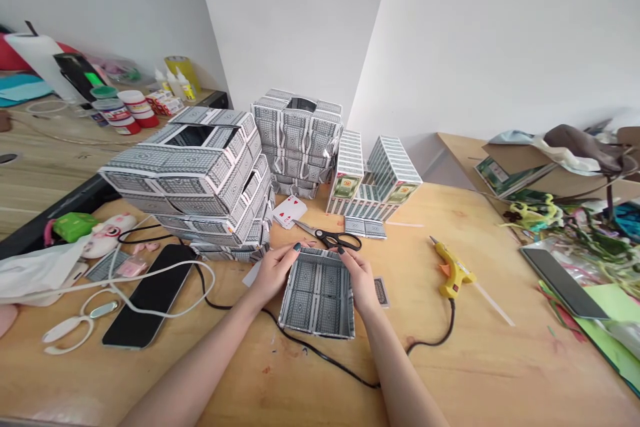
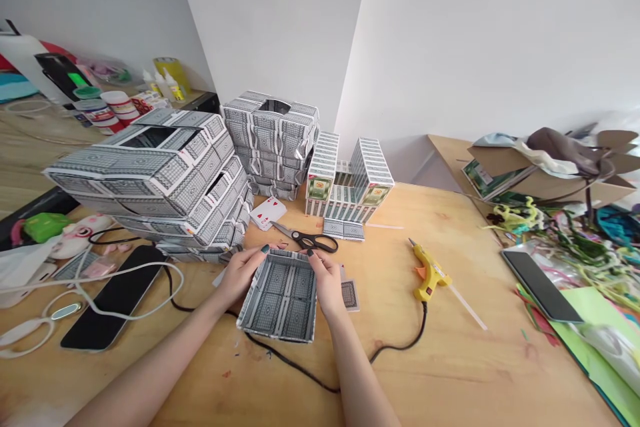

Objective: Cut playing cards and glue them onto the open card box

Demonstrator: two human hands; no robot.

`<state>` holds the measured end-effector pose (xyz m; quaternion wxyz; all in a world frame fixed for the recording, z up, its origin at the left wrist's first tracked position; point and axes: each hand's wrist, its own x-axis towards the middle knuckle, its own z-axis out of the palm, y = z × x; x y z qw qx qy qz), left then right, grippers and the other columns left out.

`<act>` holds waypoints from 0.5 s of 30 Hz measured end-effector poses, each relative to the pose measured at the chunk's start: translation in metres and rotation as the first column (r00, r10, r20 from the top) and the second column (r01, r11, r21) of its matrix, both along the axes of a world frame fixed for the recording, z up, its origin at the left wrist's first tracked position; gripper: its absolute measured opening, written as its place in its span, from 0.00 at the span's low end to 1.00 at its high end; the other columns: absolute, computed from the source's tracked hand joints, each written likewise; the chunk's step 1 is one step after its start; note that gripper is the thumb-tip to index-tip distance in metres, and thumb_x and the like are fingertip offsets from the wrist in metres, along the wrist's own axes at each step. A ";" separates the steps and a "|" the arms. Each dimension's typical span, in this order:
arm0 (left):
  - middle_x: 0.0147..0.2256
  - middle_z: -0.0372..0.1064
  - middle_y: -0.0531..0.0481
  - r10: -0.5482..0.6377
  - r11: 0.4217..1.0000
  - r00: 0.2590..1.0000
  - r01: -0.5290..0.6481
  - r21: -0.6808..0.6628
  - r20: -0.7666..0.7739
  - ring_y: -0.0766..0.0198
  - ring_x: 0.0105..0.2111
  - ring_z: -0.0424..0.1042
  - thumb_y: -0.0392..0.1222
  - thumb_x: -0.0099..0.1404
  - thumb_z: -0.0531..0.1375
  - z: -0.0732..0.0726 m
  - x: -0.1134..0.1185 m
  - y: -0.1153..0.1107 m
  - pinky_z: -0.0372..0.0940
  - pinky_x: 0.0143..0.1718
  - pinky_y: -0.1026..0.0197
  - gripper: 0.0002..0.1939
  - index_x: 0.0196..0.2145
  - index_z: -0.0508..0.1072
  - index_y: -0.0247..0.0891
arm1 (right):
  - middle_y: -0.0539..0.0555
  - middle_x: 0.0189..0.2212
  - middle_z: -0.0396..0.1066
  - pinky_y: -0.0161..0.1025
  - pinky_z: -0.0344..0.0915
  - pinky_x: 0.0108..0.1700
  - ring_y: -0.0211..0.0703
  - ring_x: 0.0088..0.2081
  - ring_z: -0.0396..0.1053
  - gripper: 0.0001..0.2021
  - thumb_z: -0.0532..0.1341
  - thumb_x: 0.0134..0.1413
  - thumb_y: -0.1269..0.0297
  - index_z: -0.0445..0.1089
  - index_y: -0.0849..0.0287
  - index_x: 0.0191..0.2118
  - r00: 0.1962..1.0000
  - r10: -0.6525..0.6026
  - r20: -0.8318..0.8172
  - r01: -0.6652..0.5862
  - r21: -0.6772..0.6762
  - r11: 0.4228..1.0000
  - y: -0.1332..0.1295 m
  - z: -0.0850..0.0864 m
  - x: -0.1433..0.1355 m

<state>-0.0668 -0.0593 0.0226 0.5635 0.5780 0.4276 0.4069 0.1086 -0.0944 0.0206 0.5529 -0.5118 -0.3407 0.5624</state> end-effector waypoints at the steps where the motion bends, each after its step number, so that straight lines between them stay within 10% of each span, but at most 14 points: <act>1: 0.42 0.71 0.48 -0.001 1.000 1.000 0.001 -0.001 -0.005 0.57 0.45 0.67 0.48 0.60 0.51 0.000 0.000 0.000 0.59 0.49 0.59 0.17 0.37 0.74 0.36 | 0.50 0.29 0.74 0.40 0.62 0.37 0.48 0.33 0.69 0.15 0.60 0.44 0.51 0.75 0.55 0.34 1.000 0.000 -0.002 0.000 0.000 1.000 0.000 0.000 0.000; 15: 0.43 0.71 0.46 0.026 0.995 0.993 -0.014 -0.099 0.113 0.56 0.48 0.65 0.48 0.60 0.52 -0.001 0.006 -0.002 0.57 0.51 0.57 0.20 0.44 0.71 0.35 | 0.51 0.26 0.72 0.39 0.60 0.36 0.45 0.31 0.67 0.14 0.63 0.40 0.54 0.74 0.57 0.31 0.999 -0.046 0.006 0.046 -0.037 0.998 0.001 -0.001 -0.003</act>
